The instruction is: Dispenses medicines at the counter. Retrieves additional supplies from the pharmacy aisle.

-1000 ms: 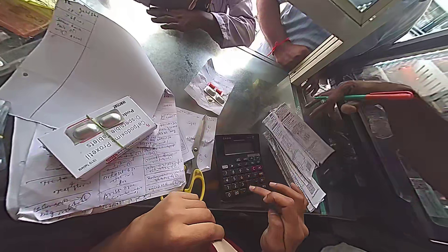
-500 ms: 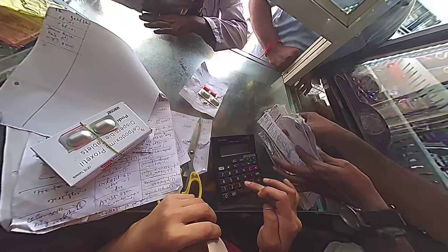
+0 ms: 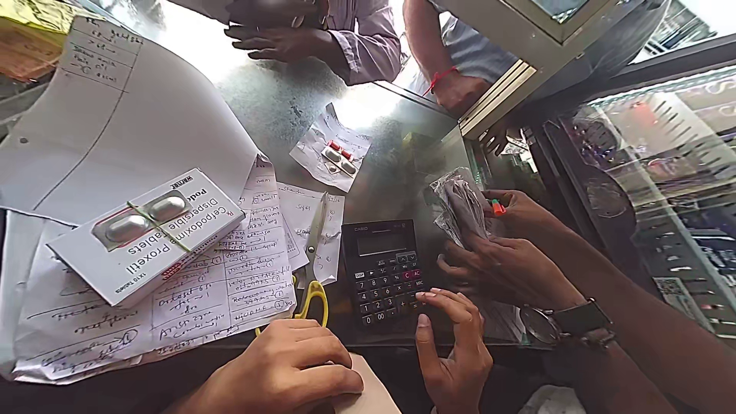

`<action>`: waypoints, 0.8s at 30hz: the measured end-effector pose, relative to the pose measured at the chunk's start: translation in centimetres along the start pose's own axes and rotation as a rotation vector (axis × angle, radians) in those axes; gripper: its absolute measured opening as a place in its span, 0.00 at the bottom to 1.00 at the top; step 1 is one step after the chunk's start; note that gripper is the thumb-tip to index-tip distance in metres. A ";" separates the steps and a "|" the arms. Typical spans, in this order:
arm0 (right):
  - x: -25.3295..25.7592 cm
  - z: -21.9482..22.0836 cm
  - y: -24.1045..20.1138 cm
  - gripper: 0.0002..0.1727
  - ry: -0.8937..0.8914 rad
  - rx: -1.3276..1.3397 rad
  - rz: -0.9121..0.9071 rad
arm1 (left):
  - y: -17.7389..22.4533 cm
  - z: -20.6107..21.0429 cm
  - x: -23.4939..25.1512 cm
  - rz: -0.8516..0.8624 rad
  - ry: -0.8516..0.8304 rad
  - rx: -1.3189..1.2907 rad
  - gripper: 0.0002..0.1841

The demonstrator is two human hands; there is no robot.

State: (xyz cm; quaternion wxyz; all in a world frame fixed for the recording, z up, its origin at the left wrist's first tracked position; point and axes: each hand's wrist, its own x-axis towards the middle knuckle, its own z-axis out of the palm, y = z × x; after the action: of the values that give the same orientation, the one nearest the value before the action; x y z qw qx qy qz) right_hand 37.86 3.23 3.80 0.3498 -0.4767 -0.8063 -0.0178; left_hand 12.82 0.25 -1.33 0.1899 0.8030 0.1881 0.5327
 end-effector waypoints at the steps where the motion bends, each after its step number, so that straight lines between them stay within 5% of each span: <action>1: 1.1 -0.2 -0.6 0.13 0.000 -0.013 0.016 | 0.0 0.0 0.0 0.006 0.006 -0.004 0.08; 4: 1.6 -0.1 -2.9 0.08 0.071 0.063 0.185 | 0.0 0.0 -0.1 0.028 0.018 -0.034 0.07; 7: -1.6 2.5 0.5 0.15 0.226 0.110 0.078 | 0.1 0.1 -0.2 0.025 0.033 -0.053 0.07; 17: -1.4 3.4 0.4 0.24 0.060 0.007 -0.002 | 0.2 0.2 -0.2 0.013 0.012 -0.018 0.08; 24: -1.7 1.7 0.1 0.21 0.196 -0.034 -0.017 | 0.2 0.1 -0.2 0.020 0.017 -0.014 0.07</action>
State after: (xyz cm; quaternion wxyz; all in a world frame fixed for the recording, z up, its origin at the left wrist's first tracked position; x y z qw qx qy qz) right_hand 37.53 2.56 1.53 0.4187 -0.4716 -0.7719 -0.0809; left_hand 12.89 -0.04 -1.44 0.1887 0.7988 0.1780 0.5428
